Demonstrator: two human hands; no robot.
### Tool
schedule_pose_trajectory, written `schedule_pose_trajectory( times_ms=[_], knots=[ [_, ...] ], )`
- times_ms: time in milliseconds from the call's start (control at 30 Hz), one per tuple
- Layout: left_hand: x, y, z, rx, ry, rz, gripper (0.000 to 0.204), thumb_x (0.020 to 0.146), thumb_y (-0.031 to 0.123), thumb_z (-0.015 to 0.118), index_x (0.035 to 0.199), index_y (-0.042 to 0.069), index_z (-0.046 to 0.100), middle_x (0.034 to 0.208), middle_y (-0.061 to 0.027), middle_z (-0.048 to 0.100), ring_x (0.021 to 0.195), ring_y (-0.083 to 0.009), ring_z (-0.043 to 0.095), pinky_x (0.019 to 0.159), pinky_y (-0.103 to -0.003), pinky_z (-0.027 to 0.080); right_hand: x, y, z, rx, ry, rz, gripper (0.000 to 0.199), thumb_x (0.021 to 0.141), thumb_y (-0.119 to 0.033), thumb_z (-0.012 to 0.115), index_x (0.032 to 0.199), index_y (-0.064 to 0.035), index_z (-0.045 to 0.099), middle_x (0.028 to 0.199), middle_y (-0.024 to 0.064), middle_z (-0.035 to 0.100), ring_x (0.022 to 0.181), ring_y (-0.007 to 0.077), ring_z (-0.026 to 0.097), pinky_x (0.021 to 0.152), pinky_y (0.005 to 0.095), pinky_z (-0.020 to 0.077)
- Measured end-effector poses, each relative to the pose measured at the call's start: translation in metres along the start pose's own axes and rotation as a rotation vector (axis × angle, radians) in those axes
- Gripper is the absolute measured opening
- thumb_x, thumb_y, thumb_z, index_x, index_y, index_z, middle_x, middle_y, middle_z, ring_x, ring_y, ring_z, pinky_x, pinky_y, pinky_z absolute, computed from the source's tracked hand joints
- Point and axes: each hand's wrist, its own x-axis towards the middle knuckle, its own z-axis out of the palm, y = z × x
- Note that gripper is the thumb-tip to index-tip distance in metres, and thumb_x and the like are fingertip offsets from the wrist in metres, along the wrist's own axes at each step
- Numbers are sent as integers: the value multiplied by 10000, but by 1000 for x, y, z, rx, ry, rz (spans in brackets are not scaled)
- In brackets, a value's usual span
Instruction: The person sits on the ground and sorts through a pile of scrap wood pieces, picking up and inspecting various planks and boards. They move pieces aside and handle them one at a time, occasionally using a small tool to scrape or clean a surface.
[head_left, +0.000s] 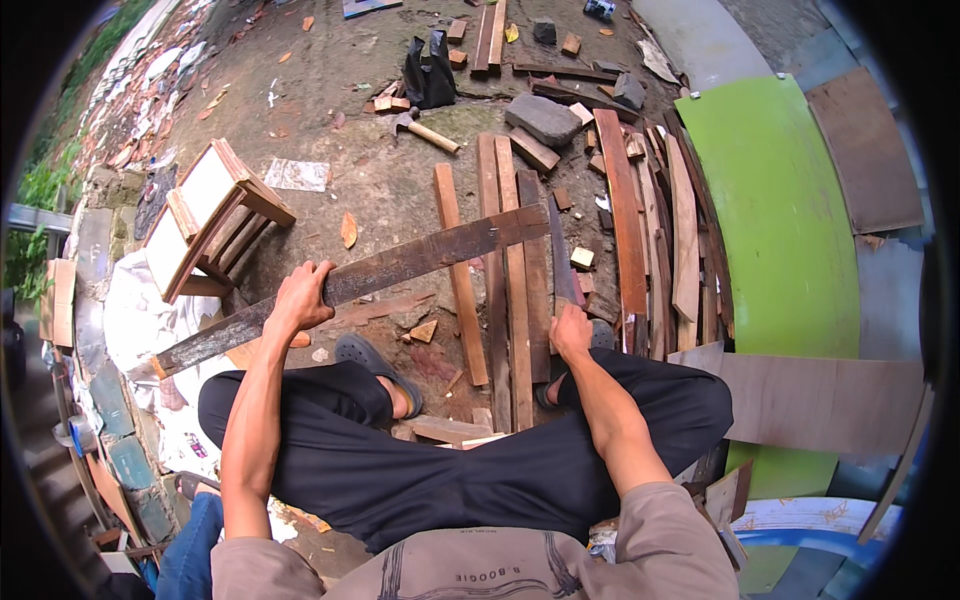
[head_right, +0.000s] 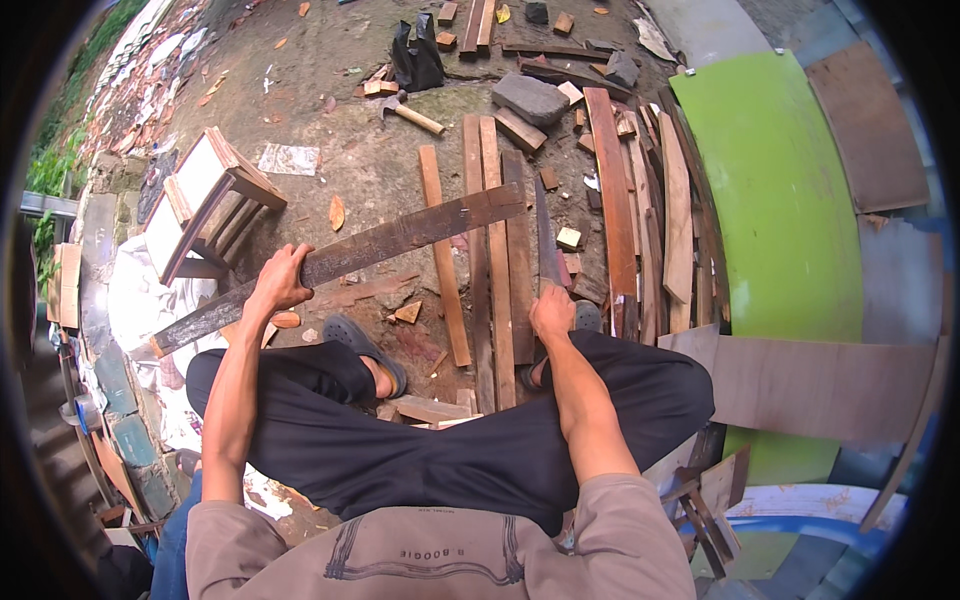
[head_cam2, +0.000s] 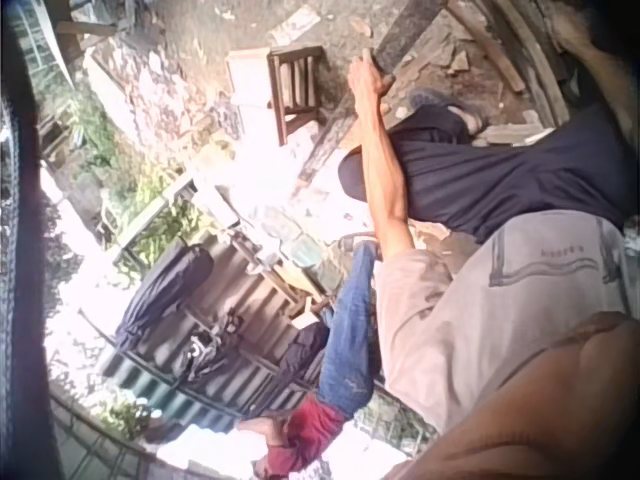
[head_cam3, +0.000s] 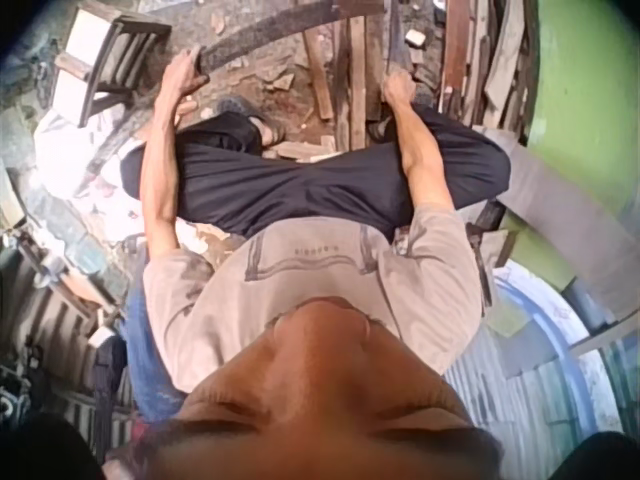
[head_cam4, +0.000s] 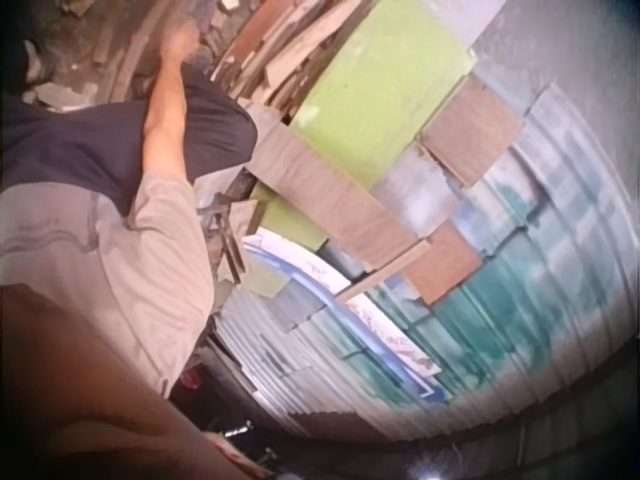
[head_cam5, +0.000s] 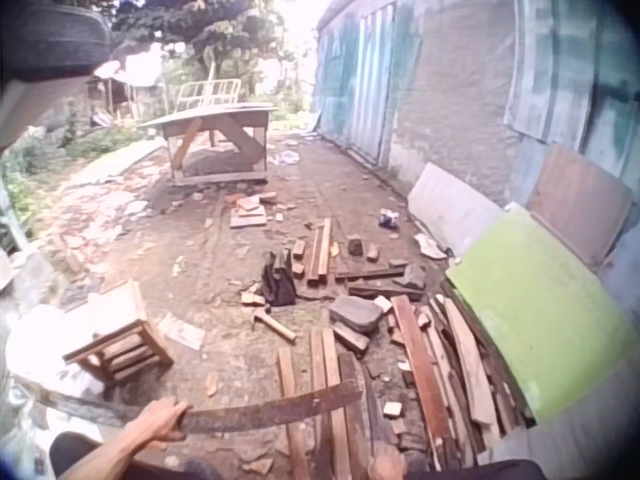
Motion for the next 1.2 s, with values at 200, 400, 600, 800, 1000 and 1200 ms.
schedule_pose_trajectory(
  times_ms=[200, 400, 600, 800, 1000, 1200],
  knots=[
    [10, -35, 35, -31, -96, -71, 757, 598, 148, 808, 1294, 126, 513, 1078, -189, 566, 1091, -395, 560, 918, -480, 480, -6, -64, -3, 200, -428, 17, 689, 894, -535, 632, 1241, 29, 444, 1249, 302, 574, 1179, 461, 569, 960, 528, 480],
    [21, -28, 34, -79, -114, -72, 810, 584, 157, 827, 1322, 128, 495, 1098, -200, 564, 1109, -406, 558, 933, -468, 483, -7, -56, 41, 314, -319, 108, 667, 862, -391, 681, 1239, 50, 351, 1211, 346, 572, 1118, 495, 580, 965, 537, 467],
    [28, -27, 33, -141, -49, -112, 815, 579, 157, 834, 1314, 100, 487, 1120, -223, 566, 1096, -415, 563, 929, -472, 486, -5, -45, 33, 510, -293, 91, 657, 873, -342, 658, 1315, 47, 366, 1213, 348, 577, 1138, 478, 581, 973, 506, 460],
    [29, -29, 26, -194, 1, -222, 830, 613, 158, 831, 1353, 112, 459, 1175, -218, 566, 1146, -402, 559, 963, -473, 484, -5, -49, 21, 779, 54, 154, 626, 895, -339, 649, 1336, 34, 408, 1215, 325, 590, 1154, 444, 581, 975, 454, 451],
    [28, -39, 35, -248, 77, -325, 907, 603, 185, 860, 1392, 91, 422, 1239, -233, 567, 1184, -399, 557, 1001, -461, 473, -14, -46, 11, 714, 185, 114, 592, 901, -330, 649, 1323, 35, 451, 1200, 319, 606, 1125, 454, 596, 960, 466, 463],
    [26, -49, 42, -298, 69, -364, 939, 595, 201, 869, 1392, 44, 397, 1218, -257, 583, 1167, -404, 571, 998, -445, 475, -23, -81, -5, 832, 280, 62, 578, 909, -290, 647, 1346, 19, 430, 1200, 317, 606, 1118, 457, 597, 949, 477, 470]
  ],
)
